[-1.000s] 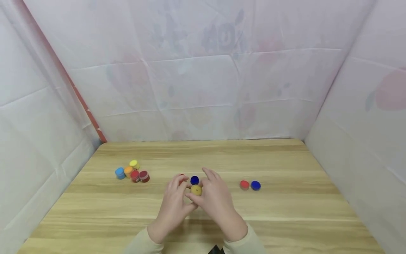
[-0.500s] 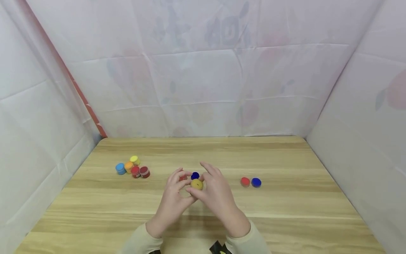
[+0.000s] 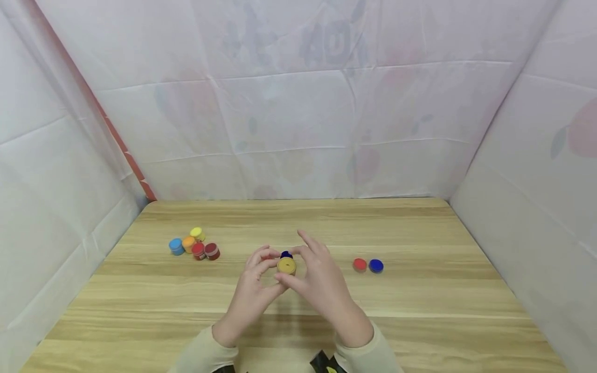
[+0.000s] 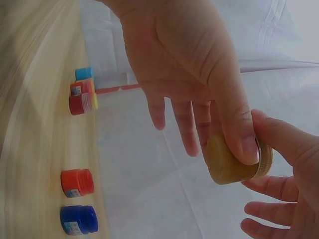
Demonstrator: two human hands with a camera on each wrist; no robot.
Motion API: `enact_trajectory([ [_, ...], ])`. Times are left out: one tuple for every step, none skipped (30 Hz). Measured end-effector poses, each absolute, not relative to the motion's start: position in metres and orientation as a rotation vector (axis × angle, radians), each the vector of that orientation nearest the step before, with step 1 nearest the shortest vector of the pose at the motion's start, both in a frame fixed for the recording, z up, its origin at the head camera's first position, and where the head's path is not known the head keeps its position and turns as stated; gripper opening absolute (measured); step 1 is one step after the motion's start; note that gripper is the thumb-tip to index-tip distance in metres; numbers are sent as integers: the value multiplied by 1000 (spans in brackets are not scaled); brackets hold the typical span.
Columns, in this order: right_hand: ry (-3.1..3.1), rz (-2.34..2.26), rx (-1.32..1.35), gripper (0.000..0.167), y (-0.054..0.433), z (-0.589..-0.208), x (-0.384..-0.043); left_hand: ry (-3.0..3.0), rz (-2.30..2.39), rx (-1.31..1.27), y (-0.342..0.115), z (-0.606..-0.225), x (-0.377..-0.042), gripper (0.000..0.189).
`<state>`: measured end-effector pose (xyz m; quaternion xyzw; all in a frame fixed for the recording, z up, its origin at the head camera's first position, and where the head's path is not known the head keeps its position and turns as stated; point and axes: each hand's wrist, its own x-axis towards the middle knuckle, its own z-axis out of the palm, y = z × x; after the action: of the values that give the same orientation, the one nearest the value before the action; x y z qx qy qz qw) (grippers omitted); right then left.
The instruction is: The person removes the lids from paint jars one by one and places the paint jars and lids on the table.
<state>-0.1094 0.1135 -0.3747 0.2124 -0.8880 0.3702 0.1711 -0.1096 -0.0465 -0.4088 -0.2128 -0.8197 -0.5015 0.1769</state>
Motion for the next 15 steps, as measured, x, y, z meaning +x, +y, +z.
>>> enact_trajectory([
  [-2518, 1055, 587, 33, 113, -374, -109, -2313, -1418, -597, -46, -408, -109, 24],
  [-2514, 1063, 576, 32, 114, -374, -109, -2307, -1421, -593, -46, -408, -109, 24],
  [-2511, 1082, 575, 30, 114, -374, -109, -2303, -1423, -590, -46, -407, -109, 25],
  [-2505, 1107, 584, 28, 114, -374, -109, -2299, -1427, -589, -46, -406, -108, 25],
  [-2501, 1135, 595, 27, 114, -373, -109, -2297, -1434, -588, -46, -406, -108, 25],
  [-2497, 1165, 609, 26, 114, -373, -109, -2295, -1439, -588, -46, -405, -108, 26],
  [-2493, 1192, 625, 25, 114, -372, -109, -2295, -1448, -588, -46, -404, -108, 26],
  [-2491, 1219, 640, 24, 115, -372, -109, -2297, -1459, -587, -46, -403, -107, 26],
  [-2489, 1247, 654, 23, 115, -372, -109, -2298, -1473, -586, -47, -403, -107, 26],
  [-2486, 1266, 668, 23, 115, -371, -109, -2299, -1491, -584, -47, -402, -107, 25],
  [-2486, 1281, 680, 22, 116, -371, -109, -2301, -1513, -582, -47, -401, -107, 25],
  [-2485, 1291, 692, 22, 116, -371, -109, -2304, -1534, -580, -47, -401, -106, 25],
  [-2484, 1295, 704, 22, 116, -371, -108, -2307, -1555, -579, -47, -400, -106, 24],
  [-2482, 1298, 714, 22, 116, -370, -108, -2309, -1571, -579, -48, -399, -106, 24],
  [-2481, 1298, 726, 22, 117, -370, -108, -2309, -1586, -582, -48, -399, -106, 24],
])
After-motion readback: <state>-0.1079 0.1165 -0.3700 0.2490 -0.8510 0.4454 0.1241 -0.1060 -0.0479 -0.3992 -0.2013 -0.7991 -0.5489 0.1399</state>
